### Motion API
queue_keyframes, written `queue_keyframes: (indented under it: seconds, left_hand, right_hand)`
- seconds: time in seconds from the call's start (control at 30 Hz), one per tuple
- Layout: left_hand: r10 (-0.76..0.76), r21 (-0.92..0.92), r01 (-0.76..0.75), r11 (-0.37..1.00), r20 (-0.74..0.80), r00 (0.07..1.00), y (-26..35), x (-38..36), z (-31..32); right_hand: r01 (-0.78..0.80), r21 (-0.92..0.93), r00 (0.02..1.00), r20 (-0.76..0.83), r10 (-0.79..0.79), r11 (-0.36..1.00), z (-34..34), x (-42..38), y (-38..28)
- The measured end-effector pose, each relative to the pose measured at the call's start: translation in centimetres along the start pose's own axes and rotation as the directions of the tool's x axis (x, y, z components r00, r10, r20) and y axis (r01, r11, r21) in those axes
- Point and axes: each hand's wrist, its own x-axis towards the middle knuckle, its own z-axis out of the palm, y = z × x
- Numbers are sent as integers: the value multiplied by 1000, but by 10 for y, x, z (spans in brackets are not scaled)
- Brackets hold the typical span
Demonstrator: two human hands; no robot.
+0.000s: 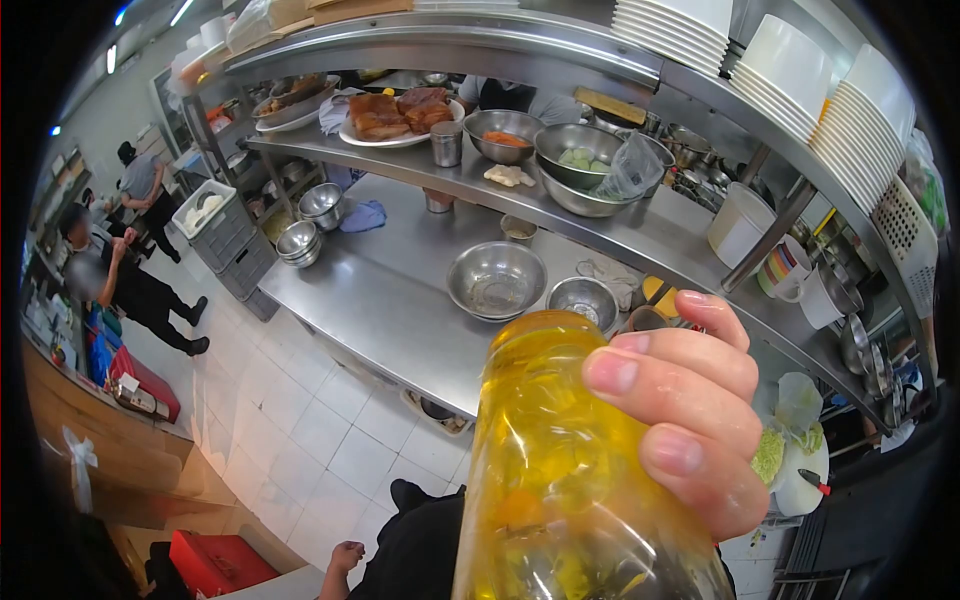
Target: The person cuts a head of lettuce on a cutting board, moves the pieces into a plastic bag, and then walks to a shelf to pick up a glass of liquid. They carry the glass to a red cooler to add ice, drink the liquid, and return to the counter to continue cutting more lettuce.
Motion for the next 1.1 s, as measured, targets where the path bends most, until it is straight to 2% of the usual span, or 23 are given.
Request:
queue_keyframes:
  seconds: [0.03, 0.1, 0.13, 0.2, 0.3, 0.83, 1.1]
  left_hand:
    - [-1, 4, 1, 1000, 6, 1000, 1, 0, -1]
    - [-4, 11, 4, 1000, 19, 1000, 0, 0, -3]
    - [-1, 2, 1, 1000, 8, 1000, -1, 0, -3]
    - [4, -16, -4, 1000, -11, 1000, -3, 1, -1]
    - [18, -5, -18, 1000, 5, 1000, -3, 2, -2]
    - [9, -12, -9, 1000, 25, 1000, 2, 10, 5]
    - [9, 36, -10, 999, 30, 1000, 12, 7, -2]
  right_hand:
    - [31, 8, 1000, -2, -31, 999, 1, 2, 2]
    - [-6, 18, 1000, 15, 6, 1000, -1, 8, -3]
    - [-75, 19, 997, 33, 74, 997, -3, 14, -11]
    - [-70, 30, 997, 34, 69, 997, -4, 14, -10]
    - [82, 48, 997, -6, -82, 995, 0, 6, 5]
    - [108, 2, 993, 47, -108, 994, -12, 5, 16]
    - [119, 8, 993, 4, -119, 993, -9, 4, 18]
